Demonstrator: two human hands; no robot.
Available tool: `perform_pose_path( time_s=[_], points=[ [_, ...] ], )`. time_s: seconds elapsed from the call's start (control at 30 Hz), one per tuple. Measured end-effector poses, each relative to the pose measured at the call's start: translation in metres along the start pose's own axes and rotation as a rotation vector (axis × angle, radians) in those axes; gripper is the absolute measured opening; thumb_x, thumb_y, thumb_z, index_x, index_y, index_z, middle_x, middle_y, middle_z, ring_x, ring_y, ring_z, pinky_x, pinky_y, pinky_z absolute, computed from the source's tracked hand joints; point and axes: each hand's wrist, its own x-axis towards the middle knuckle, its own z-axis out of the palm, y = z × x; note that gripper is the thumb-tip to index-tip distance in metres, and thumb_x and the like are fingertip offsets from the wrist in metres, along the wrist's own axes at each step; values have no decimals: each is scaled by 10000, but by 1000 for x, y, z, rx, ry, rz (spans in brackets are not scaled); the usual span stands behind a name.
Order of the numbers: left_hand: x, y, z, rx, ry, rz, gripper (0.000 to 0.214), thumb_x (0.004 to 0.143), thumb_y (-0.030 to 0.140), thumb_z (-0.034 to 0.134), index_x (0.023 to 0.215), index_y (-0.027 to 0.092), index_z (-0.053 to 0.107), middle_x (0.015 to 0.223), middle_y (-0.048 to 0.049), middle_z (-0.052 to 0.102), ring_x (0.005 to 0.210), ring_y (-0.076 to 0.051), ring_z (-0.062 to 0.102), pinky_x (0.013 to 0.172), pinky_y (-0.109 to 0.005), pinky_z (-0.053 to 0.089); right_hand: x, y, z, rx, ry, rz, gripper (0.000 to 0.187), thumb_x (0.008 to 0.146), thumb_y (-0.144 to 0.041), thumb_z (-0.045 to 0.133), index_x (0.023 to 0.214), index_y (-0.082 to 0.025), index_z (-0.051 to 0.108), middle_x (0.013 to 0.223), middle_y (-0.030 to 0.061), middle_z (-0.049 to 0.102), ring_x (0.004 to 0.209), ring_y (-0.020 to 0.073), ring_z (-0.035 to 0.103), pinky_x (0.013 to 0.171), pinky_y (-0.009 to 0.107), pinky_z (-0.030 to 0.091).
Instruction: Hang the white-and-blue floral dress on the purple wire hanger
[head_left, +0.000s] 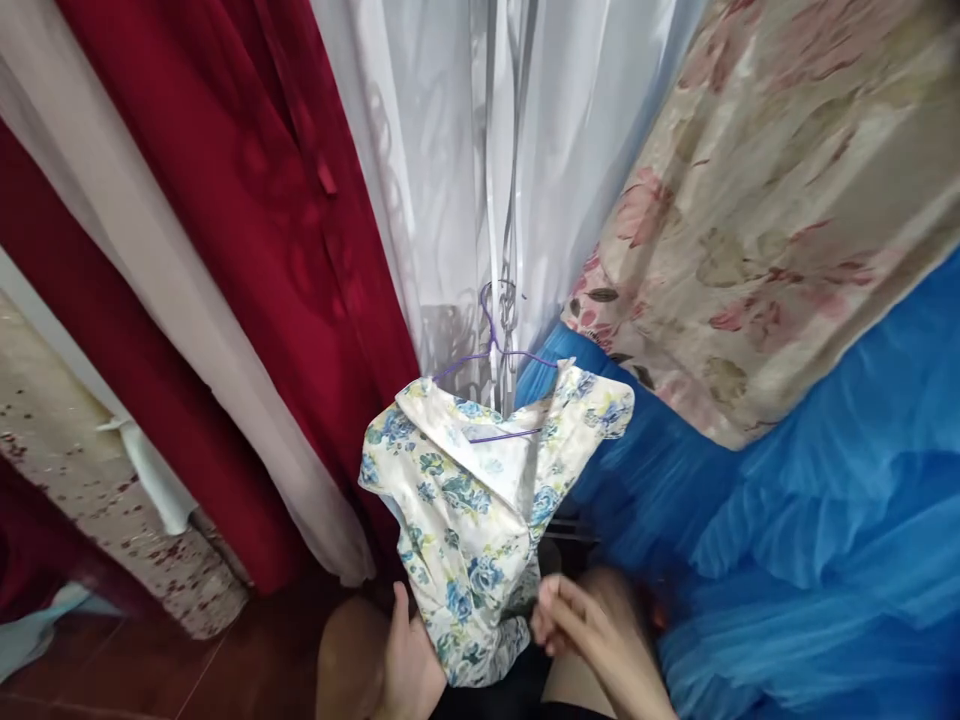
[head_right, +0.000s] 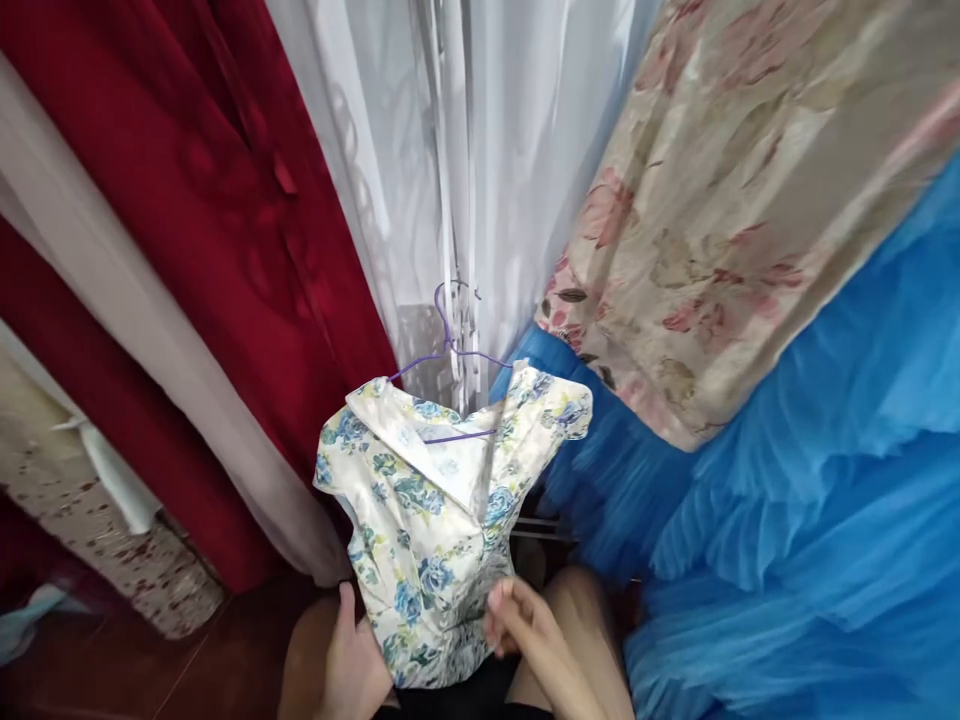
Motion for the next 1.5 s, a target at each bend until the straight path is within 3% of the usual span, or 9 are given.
perform_pose_path(
  time_s=[0.1,0.2,0.4,0.6,0.83,1.03,1.13,1.33,1.5],
  points=[
    [-10,-1,-12,73,9,-35,804,553,686,811,1257,321,678,1224,-114,714,1299,-365,558,1080,-507,456,30,-44,20,-234,6,-193,357,891,-578,616,930,-228,557,827,7,638,719,178,582,648,283,447],
    [-4,4,-5,156,0,14,733,572,428,887,1252,254,676,1205,-108,727,1263,-361,593,1104,-481,445,56,-64,37,-468,14,-304,294,949,-473,555,804,-218,524,736,-8,609,697,173,552,657,282,414],
    [16,16,-6,205,12,57,640,639,363,843,1236,248,644,1201,-104,722,1241,-348,610,1073,-458,469,67,-40,47,-367,83,-318,390,955,-431,495,629,-219,469,557,-20,533,565,157,502,585,277,389],
    [24,16,-18,473,428,598,562,858,456,625,1360,310,419,1464,-102,500,1370,-302,458,1106,-456,396,50,-28,23,-465,147,-330,344,921,-336,526,616,-184,574,589,12,605,590,170,535,586,277,377],
    [27,-20,44,710,-161,498,303,852,432,675,1103,264,660,1142,-114,685,1107,-297,629,977,-394,473,33,-54,17,-428,-45,-284,338,927,-417,558,739,-163,676,637,40,697,589,168,603,580,262,432],
    [46,-30,57,822,-330,603,343,966,364,481,1220,168,604,1178,-149,685,1092,-275,645,953,-382,495,48,-66,26,-142,-74,-59,363,830,-490,602,785,-136,673,497,30,677,331,92,461,369,201,260],
    [45,-26,59,1120,-379,642,373,962,270,430,1289,159,571,1206,-184,669,1122,-308,634,958,-423,482,66,-101,30,-69,39,-156,345,790,-475,631,729,-140,686,481,26,670,321,78,439,364,205,235],
    [14,-12,75,1659,-529,562,475,865,98,420,1322,161,533,959,-160,713,862,-330,687,742,-393,484,97,-207,45,35,172,-450,261,755,-368,656,662,-132,718,483,16,650,364,73,446,359,203,247],
    [18,25,72,1630,-633,515,391,879,112,441,1243,173,571,964,-135,713,874,-300,674,758,-372,476,94,-221,54,123,159,-521,268,782,-378,652,786,-127,744,475,-6,628,382,78,446,374,197,275]
  ],
)
